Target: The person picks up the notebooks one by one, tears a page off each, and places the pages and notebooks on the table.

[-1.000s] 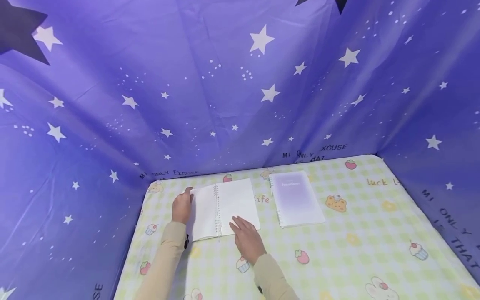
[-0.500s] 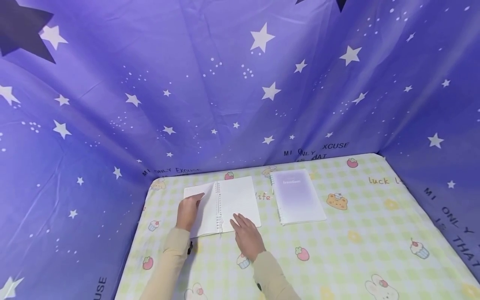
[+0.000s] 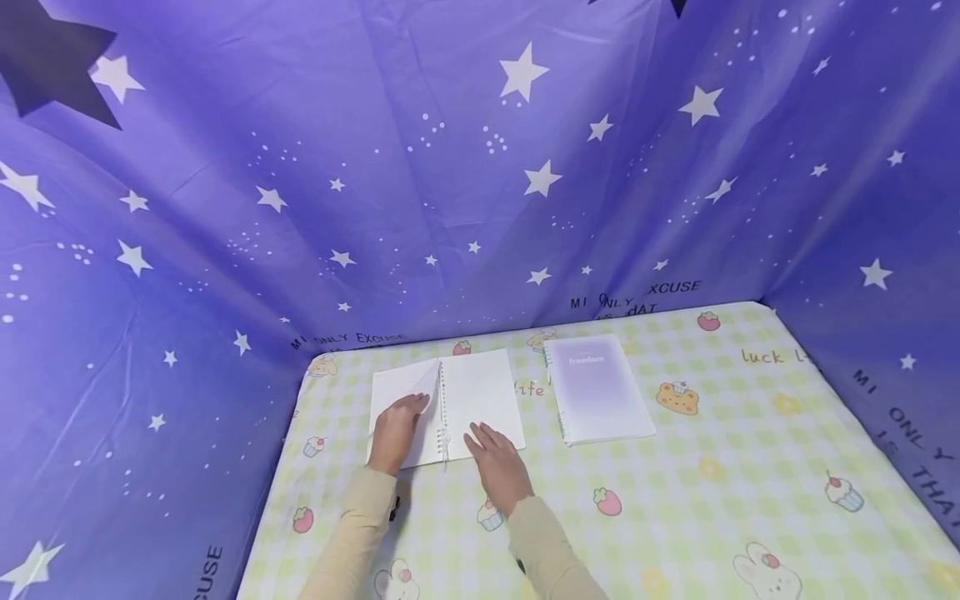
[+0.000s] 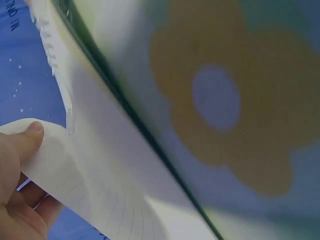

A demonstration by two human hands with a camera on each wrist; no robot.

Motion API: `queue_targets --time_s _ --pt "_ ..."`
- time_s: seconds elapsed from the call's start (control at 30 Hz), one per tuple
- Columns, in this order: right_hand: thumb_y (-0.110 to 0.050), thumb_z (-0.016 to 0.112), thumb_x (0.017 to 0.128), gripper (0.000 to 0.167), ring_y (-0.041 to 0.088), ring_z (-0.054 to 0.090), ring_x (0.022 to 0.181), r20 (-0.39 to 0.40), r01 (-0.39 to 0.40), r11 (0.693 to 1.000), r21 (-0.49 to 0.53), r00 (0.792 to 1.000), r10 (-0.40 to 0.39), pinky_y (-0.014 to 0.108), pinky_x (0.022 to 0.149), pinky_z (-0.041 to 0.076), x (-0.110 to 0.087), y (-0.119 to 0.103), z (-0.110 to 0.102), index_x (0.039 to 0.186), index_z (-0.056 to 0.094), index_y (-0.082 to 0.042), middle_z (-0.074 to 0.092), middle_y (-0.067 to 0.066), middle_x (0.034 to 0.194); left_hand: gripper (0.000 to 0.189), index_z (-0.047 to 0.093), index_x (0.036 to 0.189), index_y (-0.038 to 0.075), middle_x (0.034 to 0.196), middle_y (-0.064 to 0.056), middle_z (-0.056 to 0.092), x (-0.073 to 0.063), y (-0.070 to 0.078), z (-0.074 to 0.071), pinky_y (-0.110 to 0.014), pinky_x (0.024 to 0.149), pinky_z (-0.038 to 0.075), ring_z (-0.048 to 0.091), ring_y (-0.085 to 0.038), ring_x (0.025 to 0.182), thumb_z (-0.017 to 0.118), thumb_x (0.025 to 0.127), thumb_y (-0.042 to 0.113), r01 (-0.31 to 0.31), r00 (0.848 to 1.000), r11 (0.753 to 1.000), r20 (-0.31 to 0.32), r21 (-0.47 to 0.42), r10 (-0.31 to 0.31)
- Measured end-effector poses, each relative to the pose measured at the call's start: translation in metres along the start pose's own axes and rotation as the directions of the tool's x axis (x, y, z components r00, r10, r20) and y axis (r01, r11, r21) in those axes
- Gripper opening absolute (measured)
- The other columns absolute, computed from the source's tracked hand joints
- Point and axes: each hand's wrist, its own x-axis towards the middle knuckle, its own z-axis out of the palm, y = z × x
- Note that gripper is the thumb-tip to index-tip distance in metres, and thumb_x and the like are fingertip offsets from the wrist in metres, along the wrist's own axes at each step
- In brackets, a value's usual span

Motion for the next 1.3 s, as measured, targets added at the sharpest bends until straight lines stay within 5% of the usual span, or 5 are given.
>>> queue_targets --time_s 0.57,0.83,1.3 --pt "0.003 0.063 0.091 0.043 0.026 0.047 0.137 -0.001 -0.045 0.999 -0.007 0.999 0.045 0.045 0.112 0.04 0.002 -0.001 -0.001 0.131 0.065 -0.011 0.054 0.006 0.146 0.024 0.077 0.102 0.011 0.103 -0.005 0.076 0.0 0.021 0.008 -0.035 0.077 0.061 0.072 -0.02 0.095 0.068 0.082 -0.001 -0.043 0.999 0.992 0.034 0.122 0.039" --pt "-0.007 0.07 0.089 0.041 0.027 0.049 0.135 -0.024 -0.043 0.999 0.023 0.999 0.044 0.047 0.102 0.047 0.003 -0.002 -0.001 0.13 0.066 -0.012 0.056 0.006 0.144 0.019 0.077 0.095 0.013 0.096 -0.001 0.077 -0.004 0.027 0.01 -0.036 0.073 0.061 0.073 -0.021 0.091 0.067 0.082 0.002 -0.066 0.997 0.987 0.043 0.147 0.061" --pt "-0.004 0.067 0.09 0.038 0.029 0.052 0.131 -0.041 -0.017 1.0 -0.009 0.999 0.017 0.047 0.1 0.048 0.002 -0.003 -0.004 0.128 0.067 -0.009 0.058 0.009 0.142 0.025 0.079 0.1 0.016 0.102 -0.001 0.077 -0.019 0.035 -0.012 -0.033 0.079 0.06 0.073 -0.019 0.096 0.069 0.082 0.003 -0.079 0.994 0.994 0.08 0.078 0.073"
